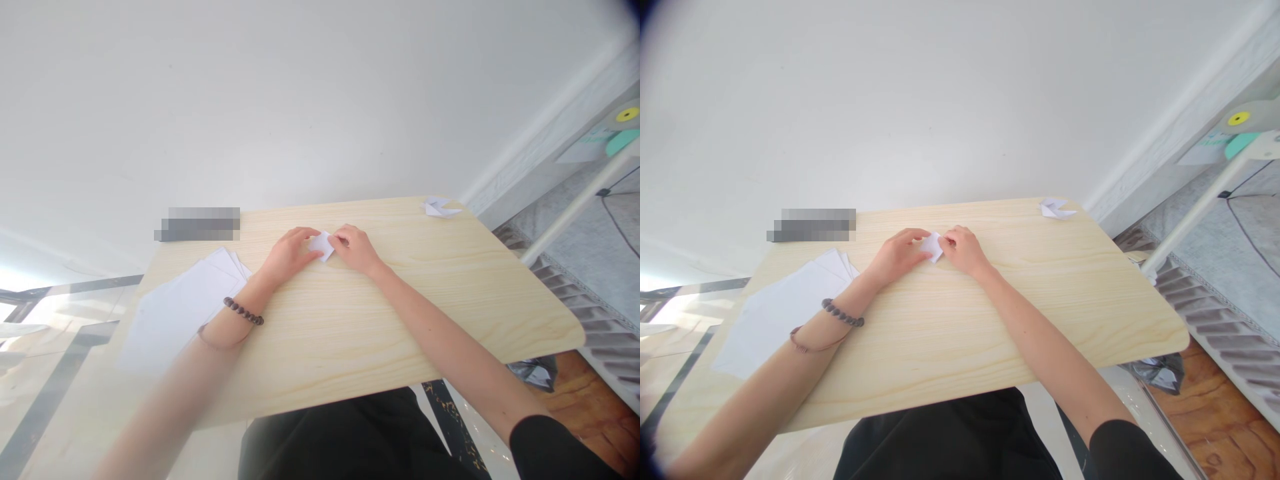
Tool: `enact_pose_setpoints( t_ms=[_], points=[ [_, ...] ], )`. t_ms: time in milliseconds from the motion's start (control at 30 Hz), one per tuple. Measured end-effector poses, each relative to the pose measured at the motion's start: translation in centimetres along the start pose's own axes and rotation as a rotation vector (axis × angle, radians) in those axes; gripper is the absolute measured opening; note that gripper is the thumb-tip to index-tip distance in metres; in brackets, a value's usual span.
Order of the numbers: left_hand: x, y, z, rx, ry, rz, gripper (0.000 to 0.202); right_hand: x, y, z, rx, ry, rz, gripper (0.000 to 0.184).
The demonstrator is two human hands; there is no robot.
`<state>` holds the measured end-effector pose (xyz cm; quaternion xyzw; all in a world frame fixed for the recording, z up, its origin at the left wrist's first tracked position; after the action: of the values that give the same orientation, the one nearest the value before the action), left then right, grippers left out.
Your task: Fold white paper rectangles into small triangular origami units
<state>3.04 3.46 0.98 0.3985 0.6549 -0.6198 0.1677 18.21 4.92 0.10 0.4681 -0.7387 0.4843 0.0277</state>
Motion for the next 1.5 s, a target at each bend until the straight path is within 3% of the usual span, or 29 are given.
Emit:
enact_pose_setpoints(
  t_ms=[200,333,400,700,833,1100,1500],
  points=[
    [-0.1,0.3,0.2,0.015,0.077,-0.211,0.048,-0.2,0.3,0.2,0.014,0.009,0.034,0.022],
    [-0.3,0.5,0.4,0.005,0.068,-0.264,0.043,-0.3,-0.1,0.4,0.001,0.040,-0.016,0.016],
    [-0.4,0.5,0.5,0.006,0.071,-0.269,0.040,-0.4,-0.4,0.4,0.046,0.028,-0.042,0.023],
    [-0.2,0.4,0.2,-0.003,0.073,-0.216,0.036,0.5,-1.3,0.6,0.249,-0.151,-0.212,0.022],
    [-0.2,0.4,0.2,-0.020,0.080,-0.208,0.036,0.4,-1.2,0.6,0.200,-0.107,-0.206,0.015],
    [0.4,0.4,0.0,-0.041,0.092,-0.267,0.032,-0.4,-0.9,0.4,0.125,-0.042,-0.203,0.019],
    [0.4,-0.5,-0.1,-0.063,-0.093,-0.178,0.023,0.0,-0.4,0.4,0.146,-0.049,-0.090,0.020]
  ],
)
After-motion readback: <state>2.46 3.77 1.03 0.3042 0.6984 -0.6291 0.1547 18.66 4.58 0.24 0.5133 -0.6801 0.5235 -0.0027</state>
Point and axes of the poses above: each hand's wrist, its own z-axis away from the middle knuckle, its own y-axis out of the palm, x = y × z, the point moved 5 cm from there along -z, towards the middle knuckle, and after that the axes turned 13 degrees about -y, right-handed, at the moved point
